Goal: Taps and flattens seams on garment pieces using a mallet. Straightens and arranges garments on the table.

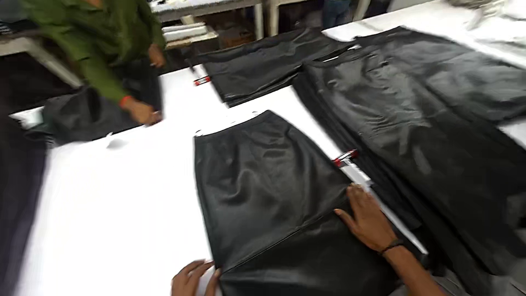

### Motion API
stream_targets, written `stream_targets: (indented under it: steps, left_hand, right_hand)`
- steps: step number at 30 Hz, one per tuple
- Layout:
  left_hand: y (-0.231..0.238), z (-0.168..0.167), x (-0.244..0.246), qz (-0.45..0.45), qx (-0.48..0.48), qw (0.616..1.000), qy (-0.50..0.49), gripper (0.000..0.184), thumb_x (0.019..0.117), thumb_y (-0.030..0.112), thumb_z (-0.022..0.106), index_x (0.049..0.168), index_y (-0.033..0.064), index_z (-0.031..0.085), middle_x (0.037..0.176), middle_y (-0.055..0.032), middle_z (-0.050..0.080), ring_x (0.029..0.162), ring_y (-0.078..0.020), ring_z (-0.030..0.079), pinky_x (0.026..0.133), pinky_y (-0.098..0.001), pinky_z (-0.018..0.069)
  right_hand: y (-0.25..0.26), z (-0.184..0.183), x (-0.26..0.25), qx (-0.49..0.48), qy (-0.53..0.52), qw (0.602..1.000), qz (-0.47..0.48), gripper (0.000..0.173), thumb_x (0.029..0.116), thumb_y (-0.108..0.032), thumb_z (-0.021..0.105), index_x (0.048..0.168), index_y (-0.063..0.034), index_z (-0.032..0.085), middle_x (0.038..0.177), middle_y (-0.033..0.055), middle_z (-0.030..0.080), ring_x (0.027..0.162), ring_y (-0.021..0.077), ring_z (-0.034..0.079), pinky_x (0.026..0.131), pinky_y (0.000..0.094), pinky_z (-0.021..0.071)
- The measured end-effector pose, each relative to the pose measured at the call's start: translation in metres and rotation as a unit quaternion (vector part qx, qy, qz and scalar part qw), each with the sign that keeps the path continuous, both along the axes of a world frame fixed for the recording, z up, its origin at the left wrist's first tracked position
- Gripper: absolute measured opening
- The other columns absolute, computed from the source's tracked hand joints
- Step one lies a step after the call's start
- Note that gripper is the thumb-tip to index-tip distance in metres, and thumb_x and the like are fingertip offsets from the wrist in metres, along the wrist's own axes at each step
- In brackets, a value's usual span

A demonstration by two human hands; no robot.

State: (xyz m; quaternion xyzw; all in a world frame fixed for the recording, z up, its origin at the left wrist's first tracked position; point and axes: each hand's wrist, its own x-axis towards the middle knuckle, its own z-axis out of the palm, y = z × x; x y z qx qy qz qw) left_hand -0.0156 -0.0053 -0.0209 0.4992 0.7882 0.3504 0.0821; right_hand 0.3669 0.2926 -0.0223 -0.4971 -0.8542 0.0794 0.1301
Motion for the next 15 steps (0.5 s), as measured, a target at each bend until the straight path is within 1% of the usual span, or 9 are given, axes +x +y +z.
stream_targets:
  steps: [1, 2, 3, 4, 5, 7, 8, 11, 15]
  left_hand:
    - [0.000, -0.009, -0.003, -0.006, 0.028, 0.999, 0.035, 0.027, 0.0956, 0.033, 0.070, 0.105, 0.0095, 0.079, 0.122, -0.0209, 0.068, 0.125, -0.0378, 0.058, 0.108, -0.0562, 0.0423]
    - [0.000, -0.015, -0.006, -0.006, 0.043, 0.998, 0.056, 0.024, 0.0964, 0.037, 0.068, 0.102, 0.0175, 0.081, 0.126, -0.0184, 0.068, 0.132, -0.0408, 0.053, 0.113, -0.0609, 0.0364]
    - [-0.001, -0.019, -0.007, -0.003, 0.049, 0.997, 0.064, 0.024, 0.0972, 0.040, 0.065, 0.101, 0.0233, 0.081, 0.130, -0.0158, 0.068, 0.137, -0.0421, 0.049, 0.114, -0.0628, 0.0332]
    - [-0.001, -0.020, -0.008, -0.002, 0.049, 0.996, 0.070, 0.024, 0.0982, 0.042, 0.063, 0.103, 0.0279, 0.081, 0.133, -0.0131, 0.067, 0.140, -0.0412, 0.047, 0.115, -0.0621, 0.0322]
    - [-0.001, -0.020, -0.008, -0.005, 0.046, 0.996, 0.077, 0.024, 0.0992, 0.043, 0.062, 0.107, 0.0309, 0.081, 0.135, -0.0116, 0.066, 0.141, -0.0404, 0.046, 0.115, -0.0614, 0.0329]
    - [-0.002, -0.019, -0.008, -0.020, 0.032, 0.995, 0.089, 0.025, 0.1014, 0.041, 0.059, 0.116, 0.0348, 0.078, 0.141, -0.0102, 0.063, 0.144, -0.0391, 0.043, 0.116, -0.0608, 0.0330]
    - [-0.002, -0.019, -0.009, -0.028, 0.026, 0.995, 0.095, 0.025, 0.1020, 0.041, 0.059, 0.118, 0.0364, 0.077, 0.143, -0.0093, 0.061, 0.145, -0.0388, 0.042, 0.116, -0.0608, 0.0328]
    - [-0.004, -0.021, -0.014, -0.045, 0.004, 0.994, 0.102, 0.027, 0.1033, 0.045, 0.055, 0.119, 0.0387, 0.076, 0.148, -0.0059, 0.058, 0.149, -0.0382, 0.037, 0.119, -0.0620, 0.0291]
    - [-0.009, -0.019, -0.020, -0.071, -0.026, 0.990, 0.116, 0.037, 0.1039, 0.056, 0.048, 0.126, 0.0412, 0.073, 0.155, -0.0053, 0.051, 0.152, -0.0393, 0.032, 0.121, -0.0676, 0.0228]
  right_hand:
    - [0.002, -0.013, 0.004, 0.025, 0.004, 1.000, 0.005, 0.083, 0.1018, -0.065, 0.035, 0.149, 0.0015, 0.049, 0.149, 0.0328, 0.048, 0.136, 0.0521, 0.048, 0.114, 0.0666, 0.0341]
    - [0.003, -0.015, 0.005, 0.022, -0.004, 1.000, 0.010, 0.087, 0.1016, -0.066, 0.033, 0.152, 0.0036, 0.043, 0.154, 0.0333, 0.041, 0.140, 0.0523, 0.044, 0.116, 0.0661, 0.0313]
    - [0.003, -0.012, 0.004, 0.012, -0.019, 1.000, 0.015, 0.089, 0.1017, -0.066, 0.031, 0.154, 0.0060, 0.038, 0.158, 0.0334, 0.034, 0.144, 0.0517, 0.038, 0.119, 0.0646, 0.0276]
    - [0.003, -0.007, 0.000, 0.005, -0.033, 0.999, 0.017, 0.090, 0.1021, -0.065, 0.030, 0.155, 0.0083, 0.035, 0.160, 0.0332, 0.031, 0.146, 0.0505, 0.035, 0.121, 0.0626, 0.0253]
    - [0.004, -0.008, 0.000, 0.009, -0.040, 0.999, 0.020, 0.090, 0.1024, -0.063, 0.030, 0.154, 0.0099, 0.035, 0.160, 0.0335, 0.031, 0.147, 0.0502, 0.035, 0.122, 0.0615, 0.0247]
    - [0.009, -0.019, 0.004, 0.036, -0.040, 0.998, 0.015, 0.089, 0.1025, -0.064, 0.029, 0.154, 0.0084, 0.037, 0.160, 0.0307, 0.034, 0.148, 0.0470, 0.036, 0.123, 0.0577, 0.0251]
    - [0.009, -0.017, 0.003, 0.035, -0.043, 0.998, 0.013, 0.089, 0.1025, -0.065, 0.029, 0.154, 0.0073, 0.037, 0.160, 0.0293, 0.034, 0.149, 0.0459, 0.035, 0.123, 0.0570, 0.0244]
    - [0.006, 0.002, -0.009, 0.004, -0.070, 0.997, 0.022, 0.095, 0.1013, -0.067, 0.023, 0.154, 0.0115, 0.033, 0.161, 0.0325, 0.030, 0.149, 0.0506, 0.030, 0.122, 0.0661, 0.0196]
    - [0.009, -0.001, -0.007, 0.019, -0.064, 0.997, 0.024, 0.098, 0.1000, -0.070, 0.023, 0.153, 0.0113, 0.036, 0.160, 0.0329, 0.032, 0.148, 0.0508, 0.031, 0.121, 0.0671, 0.0192]
